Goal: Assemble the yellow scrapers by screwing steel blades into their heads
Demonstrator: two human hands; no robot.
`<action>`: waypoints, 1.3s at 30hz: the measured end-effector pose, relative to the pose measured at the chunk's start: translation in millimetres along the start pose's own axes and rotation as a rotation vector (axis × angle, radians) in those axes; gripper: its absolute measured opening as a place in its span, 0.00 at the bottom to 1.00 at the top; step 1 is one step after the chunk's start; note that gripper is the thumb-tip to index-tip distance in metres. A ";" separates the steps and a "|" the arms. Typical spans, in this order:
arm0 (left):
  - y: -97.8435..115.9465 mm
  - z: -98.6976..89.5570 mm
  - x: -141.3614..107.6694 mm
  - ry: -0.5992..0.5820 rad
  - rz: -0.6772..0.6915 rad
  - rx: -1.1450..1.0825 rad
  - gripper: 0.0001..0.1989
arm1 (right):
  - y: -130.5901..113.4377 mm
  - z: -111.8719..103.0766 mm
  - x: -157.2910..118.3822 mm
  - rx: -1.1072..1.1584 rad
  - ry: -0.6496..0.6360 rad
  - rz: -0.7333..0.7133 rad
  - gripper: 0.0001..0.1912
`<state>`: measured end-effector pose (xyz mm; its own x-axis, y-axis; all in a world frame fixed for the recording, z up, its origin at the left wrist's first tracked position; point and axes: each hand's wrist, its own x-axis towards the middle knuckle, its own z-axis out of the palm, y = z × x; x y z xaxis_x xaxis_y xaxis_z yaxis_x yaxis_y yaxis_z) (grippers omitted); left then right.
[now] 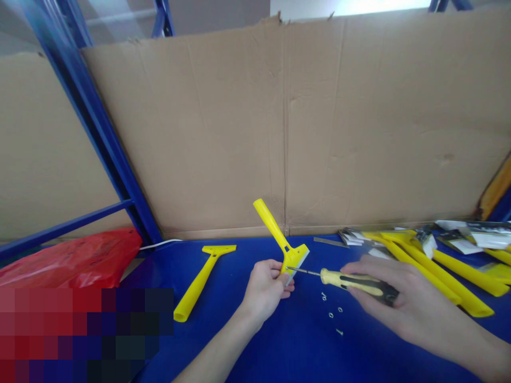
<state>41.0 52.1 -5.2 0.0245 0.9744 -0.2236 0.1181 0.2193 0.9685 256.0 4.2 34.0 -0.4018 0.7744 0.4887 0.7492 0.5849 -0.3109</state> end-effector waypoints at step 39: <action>-19.5 -9.2 17.6 0.187 0.302 0.264 0.02 | -32.8 25.6 -6.4 0.115 0.247 0.120 0.03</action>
<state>30.0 65.5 -27.0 -0.0801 0.9904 0.1122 0.3829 -0.0734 0.9209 220.5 -13.8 20.2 -0.1629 0.7656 0.6224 0.7134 0.5272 -0.4617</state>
